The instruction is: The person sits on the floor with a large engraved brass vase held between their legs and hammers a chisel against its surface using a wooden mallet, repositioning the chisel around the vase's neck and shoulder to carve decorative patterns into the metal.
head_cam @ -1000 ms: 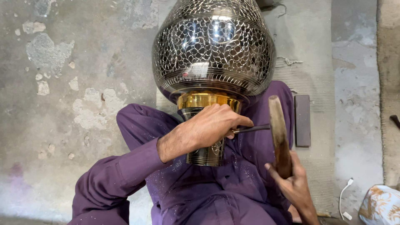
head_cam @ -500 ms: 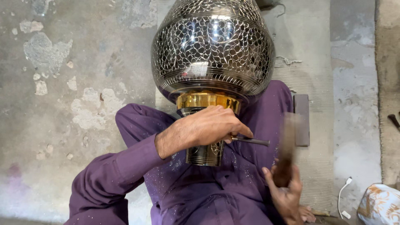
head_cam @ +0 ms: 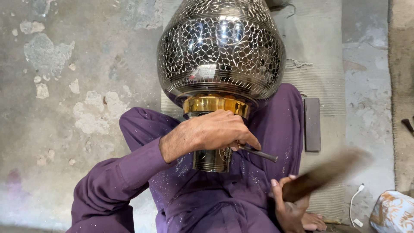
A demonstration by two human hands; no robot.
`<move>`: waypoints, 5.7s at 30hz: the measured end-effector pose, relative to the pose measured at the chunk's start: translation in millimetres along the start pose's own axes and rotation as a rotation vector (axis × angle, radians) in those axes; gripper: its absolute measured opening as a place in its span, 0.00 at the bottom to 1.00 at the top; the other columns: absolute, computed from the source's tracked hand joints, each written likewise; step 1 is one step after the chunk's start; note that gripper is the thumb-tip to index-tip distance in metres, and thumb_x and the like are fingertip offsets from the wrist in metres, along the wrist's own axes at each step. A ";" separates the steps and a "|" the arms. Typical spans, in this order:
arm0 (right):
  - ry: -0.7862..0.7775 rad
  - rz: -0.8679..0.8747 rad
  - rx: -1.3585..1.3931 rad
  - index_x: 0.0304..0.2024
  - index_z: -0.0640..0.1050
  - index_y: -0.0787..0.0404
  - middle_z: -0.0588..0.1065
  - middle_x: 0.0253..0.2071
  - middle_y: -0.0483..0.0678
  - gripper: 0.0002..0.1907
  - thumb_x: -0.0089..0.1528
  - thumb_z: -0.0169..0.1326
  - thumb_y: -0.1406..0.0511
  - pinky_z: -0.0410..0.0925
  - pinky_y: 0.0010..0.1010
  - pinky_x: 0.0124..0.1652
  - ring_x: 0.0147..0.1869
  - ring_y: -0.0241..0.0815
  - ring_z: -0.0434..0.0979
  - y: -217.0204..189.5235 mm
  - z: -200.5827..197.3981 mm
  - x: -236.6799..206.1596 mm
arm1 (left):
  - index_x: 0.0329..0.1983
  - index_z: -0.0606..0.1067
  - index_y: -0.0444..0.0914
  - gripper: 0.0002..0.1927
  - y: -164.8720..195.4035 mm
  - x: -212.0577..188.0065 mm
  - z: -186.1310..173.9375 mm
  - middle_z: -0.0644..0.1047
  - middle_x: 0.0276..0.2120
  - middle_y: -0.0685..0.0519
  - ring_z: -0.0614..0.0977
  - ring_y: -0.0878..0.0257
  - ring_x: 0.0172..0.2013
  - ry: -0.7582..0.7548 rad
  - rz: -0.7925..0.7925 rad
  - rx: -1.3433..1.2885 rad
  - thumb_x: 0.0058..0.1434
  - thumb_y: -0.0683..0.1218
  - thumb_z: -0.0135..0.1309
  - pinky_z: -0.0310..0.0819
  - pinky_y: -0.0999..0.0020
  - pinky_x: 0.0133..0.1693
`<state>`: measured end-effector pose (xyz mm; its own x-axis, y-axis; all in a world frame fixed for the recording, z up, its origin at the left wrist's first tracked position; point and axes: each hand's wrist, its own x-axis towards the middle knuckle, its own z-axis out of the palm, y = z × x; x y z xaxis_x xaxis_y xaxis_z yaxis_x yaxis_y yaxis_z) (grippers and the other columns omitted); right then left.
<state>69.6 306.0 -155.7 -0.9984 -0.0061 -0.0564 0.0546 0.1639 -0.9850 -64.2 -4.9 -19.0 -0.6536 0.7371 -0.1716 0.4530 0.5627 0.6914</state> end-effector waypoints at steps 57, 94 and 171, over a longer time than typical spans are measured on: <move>-0.790 -0.272 -1.563 0.71 0.63 0.36 0.82 0.46 0.37 0.33 0.66 0.57 0.63 0.80 0.30 0.39 0.36 0.40 0.85 -163.1 15.0 230.9 | 0.57 0.74 0.36 0.24 36.2 -51.5 27.6 0.84 0.34 0.49 0.88 0.61 0.36 0.878 -0.459 -0.371 0.58 0.40 0.65 0.82 0.65 0.40; -0.354 0.075 -0.189 0.55 0.69 0.60 0.76 0.35 0.45 0.24 0.58 0.61 0.73 0.76 0.32 0.29 0.31 0.35 0.79 -19.0 -15.8 110.4 | 0.62 0.74 0.42 0.26 21.6 -26.9 13.6 0.84 0.36 0.48 0.87 0.57 0.38 0.413 -0.376 -0.227 0.59 0.43 0.60 0.81 0.59 0.40; -0.473 -0.561 -0.651 0.64 0.69 0.67 0.76 0.48 0.61 0.35 0.56 0.66 0.70 0.78 0.35 0.42 0.47 0.50 0.81 -147.2 -2.3 214.3 | 0.59 0.73 0.36 0.23 41.2 -64.6 28.6 0.83 0.35 0.48 0.88 0.62 0.38 0.854 -0.485 -0.565 0.60 0.41 0.64 0.84 0.67 0.40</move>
<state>-152.4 282.8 -22.5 -0.7600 -0.6205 0.1932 -0.5869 0.5277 -0.6141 14.0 -18.6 0.5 -0.9837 -0.1318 -0.1222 -0.1581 0.3107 0.9373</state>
